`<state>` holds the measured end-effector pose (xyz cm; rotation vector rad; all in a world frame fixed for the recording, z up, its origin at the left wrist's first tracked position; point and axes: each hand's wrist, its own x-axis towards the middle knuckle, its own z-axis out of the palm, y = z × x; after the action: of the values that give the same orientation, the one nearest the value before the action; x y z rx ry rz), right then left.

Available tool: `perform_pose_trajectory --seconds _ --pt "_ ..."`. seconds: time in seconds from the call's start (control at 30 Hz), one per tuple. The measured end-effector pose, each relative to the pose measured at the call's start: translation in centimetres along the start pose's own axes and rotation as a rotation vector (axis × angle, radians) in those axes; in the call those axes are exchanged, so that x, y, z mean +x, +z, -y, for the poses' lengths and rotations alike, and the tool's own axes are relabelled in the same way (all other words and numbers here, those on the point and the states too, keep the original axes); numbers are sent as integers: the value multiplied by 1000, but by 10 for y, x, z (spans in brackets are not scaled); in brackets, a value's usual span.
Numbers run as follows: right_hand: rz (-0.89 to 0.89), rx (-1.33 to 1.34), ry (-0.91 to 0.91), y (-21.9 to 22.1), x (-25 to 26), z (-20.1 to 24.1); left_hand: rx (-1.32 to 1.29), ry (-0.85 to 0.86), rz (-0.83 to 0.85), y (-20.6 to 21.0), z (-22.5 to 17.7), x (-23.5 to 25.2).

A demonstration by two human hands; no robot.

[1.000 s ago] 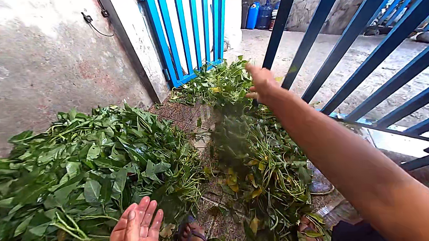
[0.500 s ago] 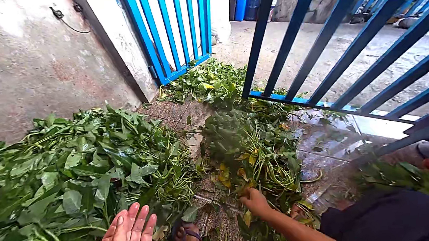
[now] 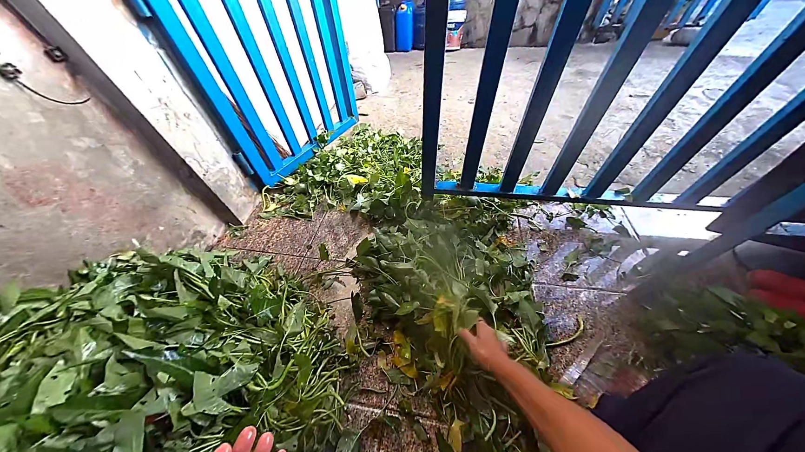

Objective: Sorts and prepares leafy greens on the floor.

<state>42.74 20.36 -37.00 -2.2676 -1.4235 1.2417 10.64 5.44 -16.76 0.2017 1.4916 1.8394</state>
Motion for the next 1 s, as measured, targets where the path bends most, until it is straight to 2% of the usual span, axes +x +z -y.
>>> perform_pose_trajectory --seconds 0.13,0.17,0.33,0.4,0.53,0.6,0.67,0.73,0.8,0.9,1.0 --pt "73 -182 -87 31 -46 13 95 -15 34 17 5 -7" --pt "101 -106 -77 36 -44 7 111 -14 50 19 5 -8" --pt "90 681 107 31 -11 -4 122 -7 107 24 -3 -20" --pt "116 755 113 13 -17 11 120 15 123 28 -13 -29" --pt "183 924 8 -35 -82 61 113 128 227 34 -36 -49" --pt "116 787 -77 -44 -101 66 138 186 258 36 -43 -56" --pt "-68 404 -112 -44 -99 60 216 241 268 38 -44 -60" --pt "-156 184 -135 -41 -93 60 290 256 274 38 -42 -63" --pt "-130 85 -208 -28 -80 62 342 220 317 31 -34 -62" --pt "25 171 -304 -1 -41 68 393 138 359 25 -15 -54" --pt "140 177 -200 23 -7 73 445 77 355 24 2 -49"
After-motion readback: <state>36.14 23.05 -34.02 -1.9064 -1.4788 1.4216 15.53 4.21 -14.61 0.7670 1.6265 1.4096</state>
